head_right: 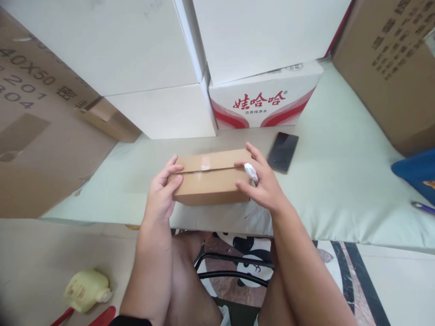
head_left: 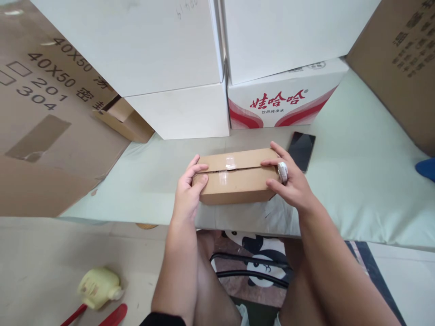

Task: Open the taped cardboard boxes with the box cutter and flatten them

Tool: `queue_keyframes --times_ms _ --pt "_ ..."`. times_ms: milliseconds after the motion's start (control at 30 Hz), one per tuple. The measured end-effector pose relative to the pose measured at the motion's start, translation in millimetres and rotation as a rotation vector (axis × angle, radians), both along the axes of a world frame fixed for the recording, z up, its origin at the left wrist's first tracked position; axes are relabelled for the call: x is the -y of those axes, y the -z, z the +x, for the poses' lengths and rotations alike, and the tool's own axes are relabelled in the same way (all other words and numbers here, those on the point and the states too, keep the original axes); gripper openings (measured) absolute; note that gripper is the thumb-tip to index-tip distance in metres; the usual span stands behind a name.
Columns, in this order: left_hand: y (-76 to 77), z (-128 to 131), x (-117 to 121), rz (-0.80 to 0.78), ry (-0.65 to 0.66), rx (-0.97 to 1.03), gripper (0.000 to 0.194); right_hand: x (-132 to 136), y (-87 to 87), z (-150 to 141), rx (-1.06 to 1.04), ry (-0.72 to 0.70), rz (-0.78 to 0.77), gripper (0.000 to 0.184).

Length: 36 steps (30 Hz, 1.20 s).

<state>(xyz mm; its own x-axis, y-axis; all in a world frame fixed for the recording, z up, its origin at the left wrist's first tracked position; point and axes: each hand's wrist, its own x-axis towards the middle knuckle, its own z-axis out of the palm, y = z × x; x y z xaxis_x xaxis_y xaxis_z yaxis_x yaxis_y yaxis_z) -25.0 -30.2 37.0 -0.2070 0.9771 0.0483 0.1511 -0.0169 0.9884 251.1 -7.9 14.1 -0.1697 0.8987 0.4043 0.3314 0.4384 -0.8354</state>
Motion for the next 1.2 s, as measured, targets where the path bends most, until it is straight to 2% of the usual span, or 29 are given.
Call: queue_keyframes --times_ms 133,300,433,500,600,667,733,800,867,933,1033,1100,1200 --pt "2.3 0 -3 -0.005 -0.033 0.022 0.029 -1 8.7 -3 -0.036 0.044 0.001 0.042" --pt "6.4 -5 -9 -0.022 -0.093 0.096 0.025 -4 16.3 -2 0.037 -0.112 0.043 0.064" --pt "3.9 -7 -10 -0.033 -0.125 0.152 0.027 -2 11.1 -3 0.058 -0.099 0.002 0.063" --pt "0.6 -8 -7 -0.043 -0.094 0.202 0.032 0 3.7 -3 0.01 -0.063 -0.032 0.065" --pt "-2.1 -14 0 -0.123 0.08 0.317 0.051 4 -12.9 1 -0.083 0.029 -0.19 0.065" --pt "-0.8 -18 4 -0.155 0.216 0.309 0.062 6 -24.4 5 -0.15 0.068 -0.372 0.063" --pt "1.9 -20 6 -0.124 0.312 0.265 0.065 7 -32.9 8 -0.233 0.051 -0.579 0.063" --pt "3.3 -17 7 -0.082 0.344 0.275 0.061 6 -36.7 7 -0.309 0.021 -0.74 0.066" --pt "1.7 -11 7 -0.088 0.292 0.33 0.054 6 -36.7 4 -0.324 0.016 -0.82 0.07" --pt "-2.4 -3 6 -0.18 0.167 0.395 0.048 6 -35.2 2 -0.279 0.083 -0.801 0.073" --pt "-8.9 4 3 -0.431 -0.027 0.546 0.048 8 -34.8 3 -0.177 0.182 -0.599 0.067" --pt "-10.3 2 0 -0.543 -0.104 0.63 0.05 11 -36.8 7 -0.107 0.116 -0.417 0.063" --pt "-6.6 -4 -3 -0.618 -0.128 0.681 0.046 16 -43.6 10 -0.033 -0.107 -0.182 0.062"
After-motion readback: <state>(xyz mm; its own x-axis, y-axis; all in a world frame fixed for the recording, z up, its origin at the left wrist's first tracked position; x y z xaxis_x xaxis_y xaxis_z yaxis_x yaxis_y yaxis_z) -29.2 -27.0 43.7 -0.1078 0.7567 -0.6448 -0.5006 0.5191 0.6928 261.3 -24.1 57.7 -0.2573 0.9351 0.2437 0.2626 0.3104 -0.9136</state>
